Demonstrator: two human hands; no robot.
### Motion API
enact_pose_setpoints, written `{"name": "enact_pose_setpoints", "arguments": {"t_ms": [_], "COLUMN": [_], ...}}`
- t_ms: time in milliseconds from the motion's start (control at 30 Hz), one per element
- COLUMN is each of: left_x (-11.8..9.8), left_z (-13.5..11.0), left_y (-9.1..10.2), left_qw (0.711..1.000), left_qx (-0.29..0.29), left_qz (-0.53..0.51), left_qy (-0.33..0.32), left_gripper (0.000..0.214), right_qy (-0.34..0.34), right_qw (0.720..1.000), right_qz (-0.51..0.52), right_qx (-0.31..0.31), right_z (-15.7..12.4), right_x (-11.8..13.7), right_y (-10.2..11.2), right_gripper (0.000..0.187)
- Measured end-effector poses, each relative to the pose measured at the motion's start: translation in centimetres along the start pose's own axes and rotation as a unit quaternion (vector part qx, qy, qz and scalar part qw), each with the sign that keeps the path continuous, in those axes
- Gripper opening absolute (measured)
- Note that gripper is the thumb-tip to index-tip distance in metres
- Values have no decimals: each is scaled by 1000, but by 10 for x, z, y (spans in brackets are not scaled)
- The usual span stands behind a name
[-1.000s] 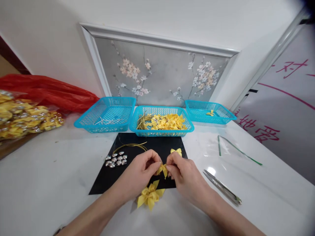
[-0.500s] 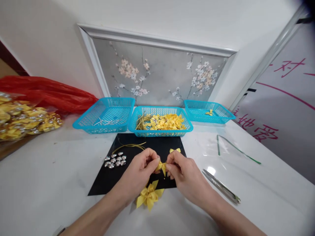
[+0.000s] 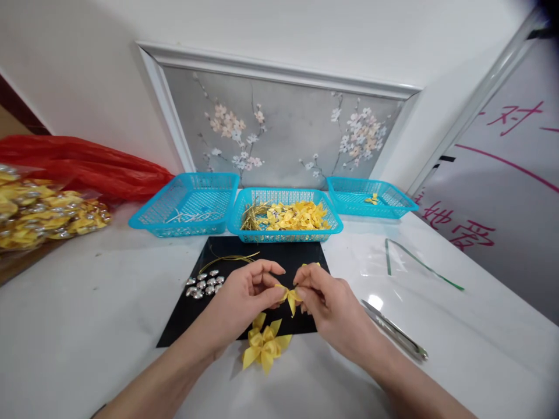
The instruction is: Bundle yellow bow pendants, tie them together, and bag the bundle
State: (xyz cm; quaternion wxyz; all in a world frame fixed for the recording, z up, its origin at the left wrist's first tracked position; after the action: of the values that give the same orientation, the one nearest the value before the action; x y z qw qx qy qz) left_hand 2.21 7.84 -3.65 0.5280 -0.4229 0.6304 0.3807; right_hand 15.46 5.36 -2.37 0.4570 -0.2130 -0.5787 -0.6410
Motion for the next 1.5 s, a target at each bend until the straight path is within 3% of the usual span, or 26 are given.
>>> {"name": "enact_pose_setpoints", "arguments": {"t_ms": [167, 267, 367, 533, 767, 1000, 1100, 1267, 1500], "left_x": [4, 5, 5, 5, 11, -4, -8, -10, -8], "left_z": [1, 0, -2, -5, -1, 2, 1, -1, 1], "left_y": [3, 4, 1, -4, -5, 22, 32, 34, 30], "left_qw": [999, 998, 996, 992, 996, 988, 983, 981, 984], "left_qx": [-14, -24, -10, 7, -23, -146, -165, -173, -160], "left_qz": [-39, -63, -88, -111, -79, -12, -5, 4, 8], "left_qy": [-6, 2, 21, 52, 24, -59, -77, -88, -83], "left_gripper": [25, 25, 24, 29, 22, 29, 27, 23, 21], "right_qy": [-61, -108, -119, -113, -65, -82, -79, -78, -99], "right_qw": [991, 973, 969, 975, 995, 993, 993, 991, 987], "right_qz": [121, 202, 211, 188, 73, -38, -78, -95, -116], "right_qx": [-15, 25, 41, 30, 23, -76, -42, 57, 60], "right_z": [1, 3, 4, 5, 7, 31, 38, 26, 20], "right_x": [-12, -18, -19, -20, -19, -50, -57, -60, -68], "right_y": [1, -7, -10, -9, -2, 49, 51, 24, 22], "right_gripper": [20, 27, 30, 28, 16, 24, 22, 17, 20]}}
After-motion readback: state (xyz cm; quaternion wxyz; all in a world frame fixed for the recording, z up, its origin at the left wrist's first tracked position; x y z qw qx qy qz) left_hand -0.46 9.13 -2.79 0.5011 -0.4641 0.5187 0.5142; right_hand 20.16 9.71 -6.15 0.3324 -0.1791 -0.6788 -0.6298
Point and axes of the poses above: each hand's wrist, its own z-axis towards the middle knuckle, its own y-axis out of the back of the hand, x = y × z, the point moved 7 cm from there along z, towards the middle knuckle, and after that the axes turned 5 degrees about -z, right-handed, at the moved point
